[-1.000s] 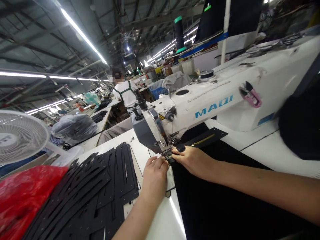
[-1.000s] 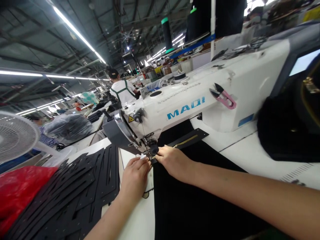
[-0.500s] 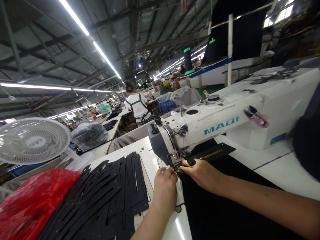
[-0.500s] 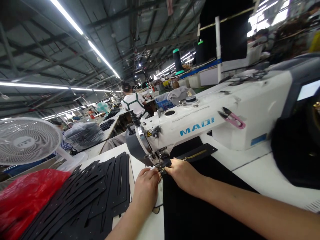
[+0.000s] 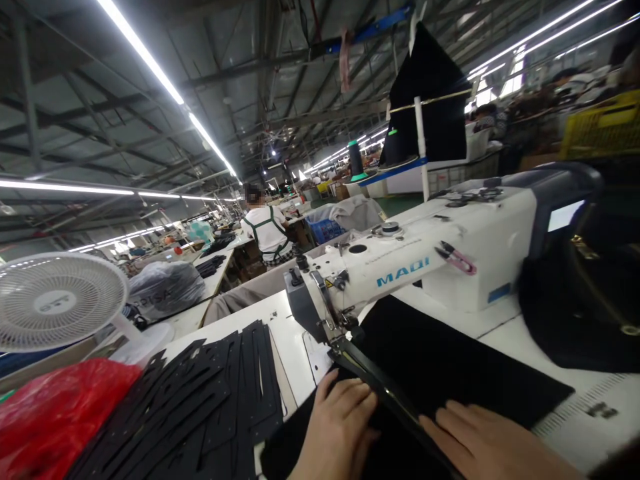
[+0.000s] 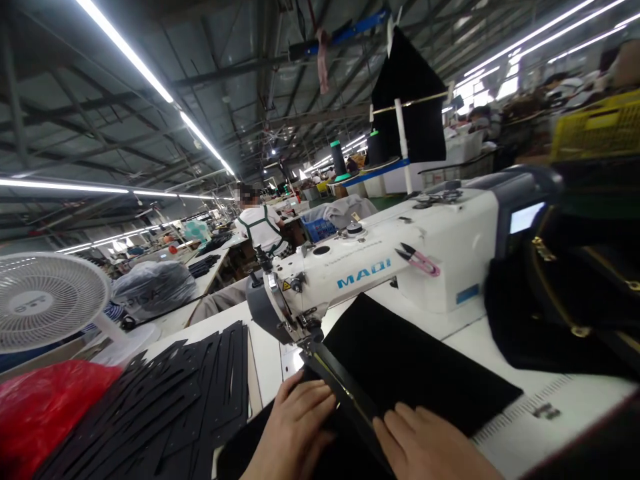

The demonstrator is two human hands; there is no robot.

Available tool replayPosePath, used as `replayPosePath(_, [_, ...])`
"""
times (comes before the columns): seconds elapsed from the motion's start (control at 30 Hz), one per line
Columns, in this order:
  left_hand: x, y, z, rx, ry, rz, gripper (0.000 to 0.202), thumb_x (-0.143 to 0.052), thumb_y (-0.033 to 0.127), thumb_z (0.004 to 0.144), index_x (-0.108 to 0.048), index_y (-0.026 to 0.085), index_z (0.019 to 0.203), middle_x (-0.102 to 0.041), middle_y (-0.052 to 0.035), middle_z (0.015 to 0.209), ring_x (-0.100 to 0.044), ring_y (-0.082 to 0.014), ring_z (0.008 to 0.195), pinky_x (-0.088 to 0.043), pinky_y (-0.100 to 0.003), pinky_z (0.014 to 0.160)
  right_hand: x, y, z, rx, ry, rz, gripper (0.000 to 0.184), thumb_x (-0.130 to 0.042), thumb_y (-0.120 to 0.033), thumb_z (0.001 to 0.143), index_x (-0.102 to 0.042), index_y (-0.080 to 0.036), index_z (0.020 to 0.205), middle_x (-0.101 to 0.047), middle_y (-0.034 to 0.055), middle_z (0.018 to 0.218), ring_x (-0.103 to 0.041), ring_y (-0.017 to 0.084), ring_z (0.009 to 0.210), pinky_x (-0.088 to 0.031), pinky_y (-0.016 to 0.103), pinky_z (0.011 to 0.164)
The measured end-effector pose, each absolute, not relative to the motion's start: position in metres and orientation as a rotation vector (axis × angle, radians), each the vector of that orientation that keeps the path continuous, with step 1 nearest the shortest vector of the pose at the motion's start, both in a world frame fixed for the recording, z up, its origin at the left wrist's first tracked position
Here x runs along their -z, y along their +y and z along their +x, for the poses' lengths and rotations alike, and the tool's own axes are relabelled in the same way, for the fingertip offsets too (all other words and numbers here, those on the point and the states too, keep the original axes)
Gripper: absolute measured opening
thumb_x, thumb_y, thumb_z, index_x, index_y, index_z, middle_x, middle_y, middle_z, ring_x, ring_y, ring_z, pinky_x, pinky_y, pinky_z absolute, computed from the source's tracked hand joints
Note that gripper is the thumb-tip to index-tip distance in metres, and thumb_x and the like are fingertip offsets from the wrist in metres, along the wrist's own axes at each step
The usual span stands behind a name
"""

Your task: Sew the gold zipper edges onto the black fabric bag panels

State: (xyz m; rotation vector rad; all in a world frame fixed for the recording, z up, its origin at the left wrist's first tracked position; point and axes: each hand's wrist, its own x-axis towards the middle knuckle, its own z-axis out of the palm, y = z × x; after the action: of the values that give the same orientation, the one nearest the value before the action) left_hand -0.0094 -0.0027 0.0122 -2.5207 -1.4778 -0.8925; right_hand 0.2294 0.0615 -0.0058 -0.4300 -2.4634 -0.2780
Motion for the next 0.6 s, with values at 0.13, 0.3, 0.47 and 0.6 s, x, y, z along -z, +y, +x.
replayPosePath(0.13, [-0.038, 0.008, 0.009, 0.924, -1.789, -2.558, 0.017, -0.068, 0.013, 0.075, -0.065, 0.023, 0.088, -0.069, 0.0002, 0.089, -0.061, -0.0186, 0.090, -0.035, -0.040, 0.097, -0.022, 0.039, 0.229, -0.156, -2.384, -0.442, 0.029, -0.035, -0.020, 0.091, -0.059, -0.024, 0.076, -0.067, 0.0041, 0.073, -0.062, 0.018, 0.062, -0.050, 0.026, 0.053])
replayPosePath(0.3, [-0.049, 0.039, -0.003, 0.994, -2.076, -2.582, 0.007, -0.072, 0.018, 0.071, -0.069, 0.021, 0.077, -0.071, 0.0027, 0.075, -0.066, -0.0145, 0.073, -0.048, -0.024, 0.071, -0.037, 0.046, 0.228, -0.533, -2.326, -0.519, 0.038, -0.030, -0.029, 0.094, -0.055, -0.025, 0.066, -0.064, 0.0020, 0.068, -0.063, 0.016, 0.062, -0.050, 0.022, 0.054])
replayPosePath(0.47, [-0.058, 0.034, -0.010, 0.944, -2.099, -2.452, 0.009, -0.064, 0.013, 0.076, -0.069, 0.020, 0.072, -0.070, 0.0007, 0.070, -0.065, -0.0167, 0.069, -0.048, -0.027, 0.066, -0.032, 0.049, 0.230, -0.582, -2.371, -0.406, 0.038, -0.028, -0.032, 0.094, -0.057, -0.025, 0.071, -0.063, 0.0027, 0.066, -0.062, 0.017, 0.060, -0.048, 0.023, 0.057])
replayPosePath(0.6, [-0.080, 0.004, 0.015, 0.961, -1.782, -2.731, 0.016, -0.067, 0.012, 0.077, -0.069, 0.025, 0.086, -0.070, 0.0019, 0.086, -0.063, -0.0147, 0.083, -0.043, -0.028, 0.082, -0.037, 0.053, 0.225, -0.651, -2.425, -0.533, 0.041, -0.028, -0.034, 0.095, -0.057, -0.022, 0.068, -0.062, 0.0027, 0.064, -0.060, 0.016, 0.058, -0.044, 0.024, 0.056])
